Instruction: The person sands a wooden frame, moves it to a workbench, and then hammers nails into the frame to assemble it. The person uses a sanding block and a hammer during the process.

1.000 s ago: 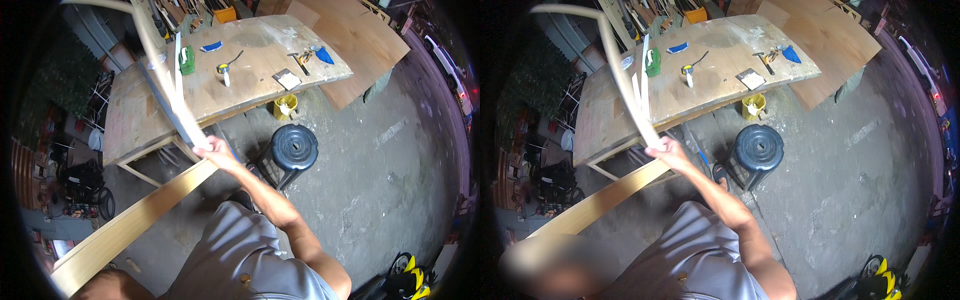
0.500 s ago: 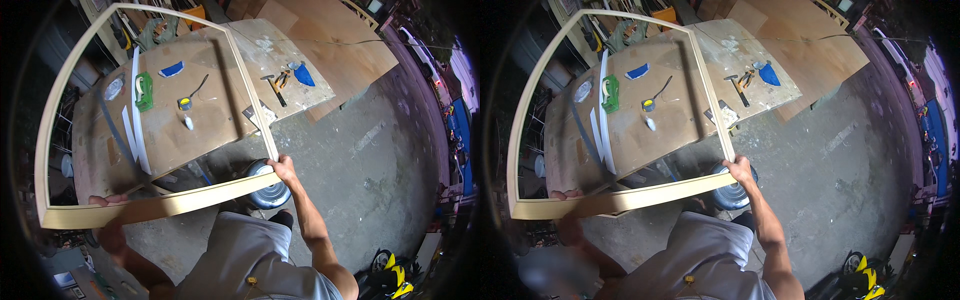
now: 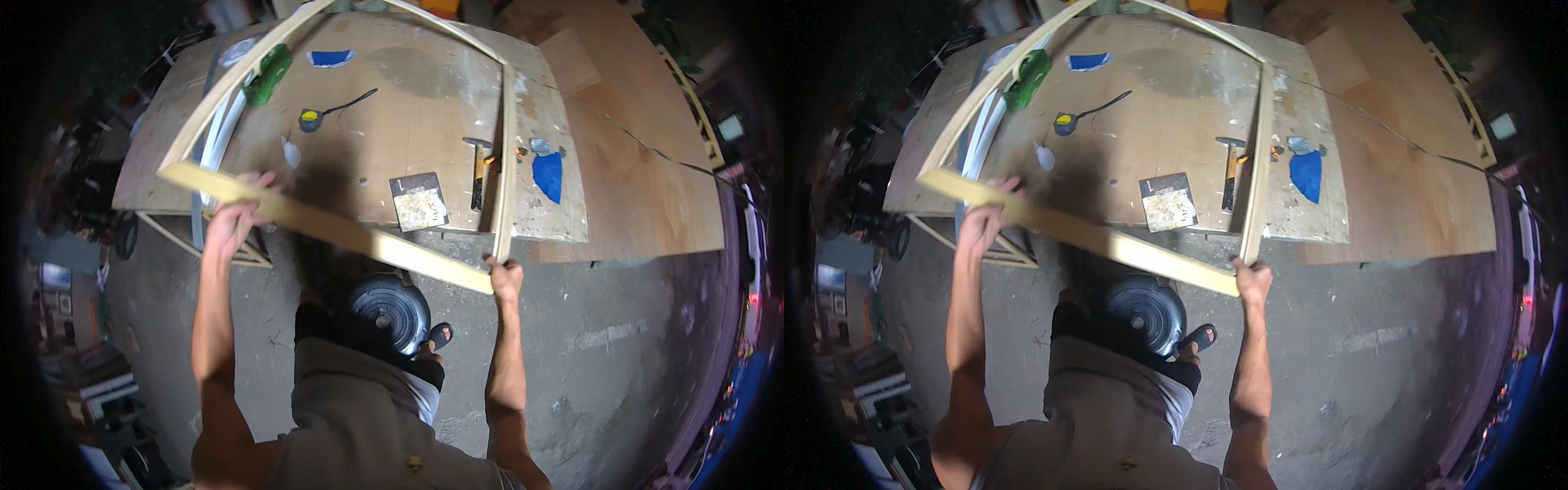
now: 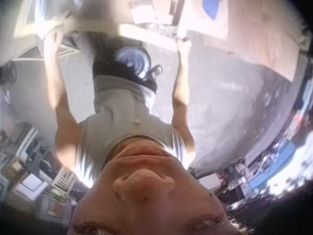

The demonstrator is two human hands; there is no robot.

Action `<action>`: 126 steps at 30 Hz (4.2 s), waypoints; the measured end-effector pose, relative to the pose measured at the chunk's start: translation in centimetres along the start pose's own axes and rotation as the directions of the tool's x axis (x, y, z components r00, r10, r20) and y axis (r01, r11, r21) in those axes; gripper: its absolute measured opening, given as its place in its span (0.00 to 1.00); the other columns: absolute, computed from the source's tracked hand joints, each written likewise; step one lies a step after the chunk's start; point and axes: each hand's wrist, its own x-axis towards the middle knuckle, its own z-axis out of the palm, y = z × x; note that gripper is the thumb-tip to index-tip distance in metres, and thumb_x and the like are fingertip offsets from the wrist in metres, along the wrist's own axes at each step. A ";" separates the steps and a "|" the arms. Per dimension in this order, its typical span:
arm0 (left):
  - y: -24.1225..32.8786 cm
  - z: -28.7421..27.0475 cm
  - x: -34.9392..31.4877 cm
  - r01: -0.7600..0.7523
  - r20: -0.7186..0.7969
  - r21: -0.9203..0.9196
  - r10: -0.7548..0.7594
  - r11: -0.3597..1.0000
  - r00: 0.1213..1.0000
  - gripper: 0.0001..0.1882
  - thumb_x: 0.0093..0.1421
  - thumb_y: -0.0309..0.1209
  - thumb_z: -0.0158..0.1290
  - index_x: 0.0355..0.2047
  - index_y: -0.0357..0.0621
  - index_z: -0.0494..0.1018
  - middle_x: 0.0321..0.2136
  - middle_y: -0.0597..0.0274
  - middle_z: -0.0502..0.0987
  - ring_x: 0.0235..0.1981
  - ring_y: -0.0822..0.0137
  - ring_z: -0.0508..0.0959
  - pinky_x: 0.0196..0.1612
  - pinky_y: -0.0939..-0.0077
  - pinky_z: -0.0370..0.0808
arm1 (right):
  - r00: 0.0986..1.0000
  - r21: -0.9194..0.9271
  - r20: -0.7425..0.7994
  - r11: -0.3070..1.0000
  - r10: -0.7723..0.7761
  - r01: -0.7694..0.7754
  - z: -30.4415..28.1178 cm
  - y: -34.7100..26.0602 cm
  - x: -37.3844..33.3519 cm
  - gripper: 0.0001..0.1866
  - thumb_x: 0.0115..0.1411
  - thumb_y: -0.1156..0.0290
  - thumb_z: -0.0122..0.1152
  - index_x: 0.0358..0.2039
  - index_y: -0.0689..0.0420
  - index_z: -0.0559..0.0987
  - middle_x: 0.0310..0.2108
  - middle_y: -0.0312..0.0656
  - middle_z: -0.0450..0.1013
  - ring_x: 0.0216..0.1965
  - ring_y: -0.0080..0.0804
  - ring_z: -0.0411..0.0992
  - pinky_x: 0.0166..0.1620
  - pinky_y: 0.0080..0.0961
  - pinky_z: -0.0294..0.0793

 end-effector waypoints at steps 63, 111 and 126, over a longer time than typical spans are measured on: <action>-49.4 9.6 9.7 -0.190 0.363 0.918 -0.539 0.349 0.760 0.22 0.51 0.40 0.53 0.44 0.41 0.71 0.41 0.48 0.74 0.44 0.53 0.73 0.47 0.61 0.68 | 0.976 0.755 0.101 0.654 -0.191 0.049 3.2 2.6 10.2 0.19 0.59 0.70 0.55 0.50 0.62 0.69 0.38 0.33 0.71 0.41 0.17 0.67 0.46 0.16 0.65; -16.7 6.1 25.2 -0.368 0.244 0.915 0.499 0.165 0.831 0.19 0.45 0.33 0.63 0.37 0.40 0.73 0.18 0.60 0.72 0.19 0.70 0.71 0.26 0.76 0.70 | 0.768 -0.199 -0.067 0.763 -0.636 0.615 0.8 -3.9 17.4 0.24 0.47 0.74 0.58 0.48 0.59 0.71 0.50 0.54 0.66 0.49 0.50 0.67 0.50 0.36 0.66; -18.2 9.5 20.1 -0.380 0.158 0.910 0.707 0.166 0.689 0.23 0.48 0.35 0.62 0.42 0.39 0.69 0.31 0.55 0.72 0.33 0.66 0.73 0.39 0.71 0.70 | 0.374 -0.398 0.376 0.217 -0.848 0.891 -1.0 -4.7 23.7 0.16 0.31 0.69 0.66 0.26 0.54 0.74 0.44 0.42 0.67 0.49 0.41 0.64 0.49 0.39 0.62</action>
